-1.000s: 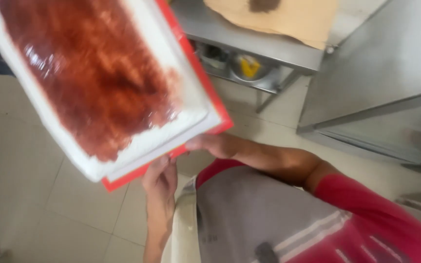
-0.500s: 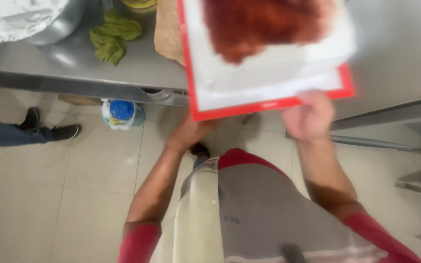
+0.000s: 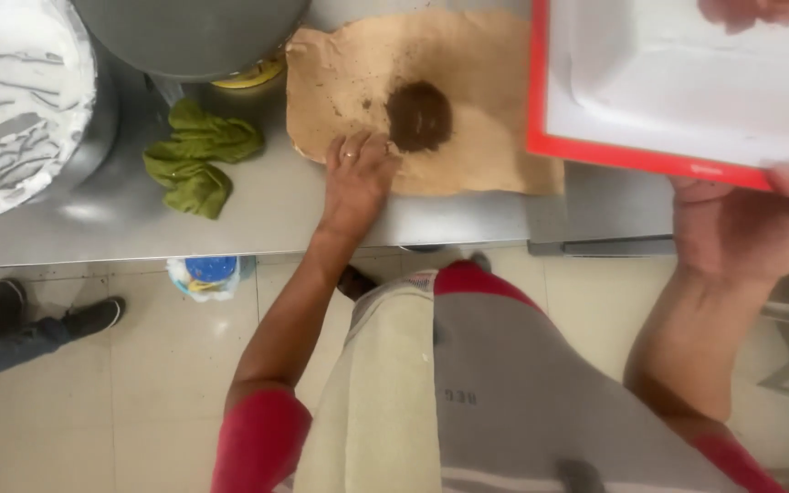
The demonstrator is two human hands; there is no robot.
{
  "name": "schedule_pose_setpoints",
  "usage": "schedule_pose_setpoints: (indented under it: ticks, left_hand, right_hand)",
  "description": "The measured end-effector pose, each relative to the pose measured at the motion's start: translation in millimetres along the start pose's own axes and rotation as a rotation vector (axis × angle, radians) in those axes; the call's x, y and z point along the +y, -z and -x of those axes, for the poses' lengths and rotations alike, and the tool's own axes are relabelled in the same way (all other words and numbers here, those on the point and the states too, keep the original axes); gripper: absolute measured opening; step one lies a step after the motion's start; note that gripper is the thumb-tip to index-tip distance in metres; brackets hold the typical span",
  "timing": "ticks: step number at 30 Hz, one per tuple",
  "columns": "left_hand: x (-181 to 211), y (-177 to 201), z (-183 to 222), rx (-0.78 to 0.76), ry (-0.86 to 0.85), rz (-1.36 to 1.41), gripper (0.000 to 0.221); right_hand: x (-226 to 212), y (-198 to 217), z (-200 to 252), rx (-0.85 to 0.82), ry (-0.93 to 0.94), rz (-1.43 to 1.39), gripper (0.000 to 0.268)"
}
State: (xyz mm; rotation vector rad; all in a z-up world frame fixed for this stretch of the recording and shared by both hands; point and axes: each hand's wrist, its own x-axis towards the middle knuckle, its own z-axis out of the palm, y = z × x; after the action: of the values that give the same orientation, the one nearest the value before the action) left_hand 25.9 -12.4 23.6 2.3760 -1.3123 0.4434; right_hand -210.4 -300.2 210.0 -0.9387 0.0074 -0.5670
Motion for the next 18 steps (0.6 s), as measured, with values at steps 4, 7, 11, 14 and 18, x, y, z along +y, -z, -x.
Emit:
schedule_pose_setpoints:
  ticks: [4, 7, 11, 14, 18]
  left_hand:
    - [4, 14, -17, 0.066, 0.046, 0.112, 0.020]
    - [6, 17, -22, 0.003, 0.206, 0.182, 0.017]
    - [9, 35, -31, -0.316, 0.147, 0.257, 0.048]
    - [7, 0, -36, -0.397, 0.380, 0.400, 0.044]
    - [5, -66, -48, -0.122, 0.130, -0.133, 0.060]
  right_hand:
    - [-8, 29, -19, -0.009, -0.127, -0.015, 0.079]
    - [-13, 32, -44, -0.029, -0.135, -0.034, 0.079]
    - [-3, 69, -48, -0.040, -0.174, -0.096, 0.073]
    - [1, 60, -59, -0.040, -0.241, -0.259, 0.071]
    - [9, 59, -64, 0.083, -0.357, -0.404, 0.069]
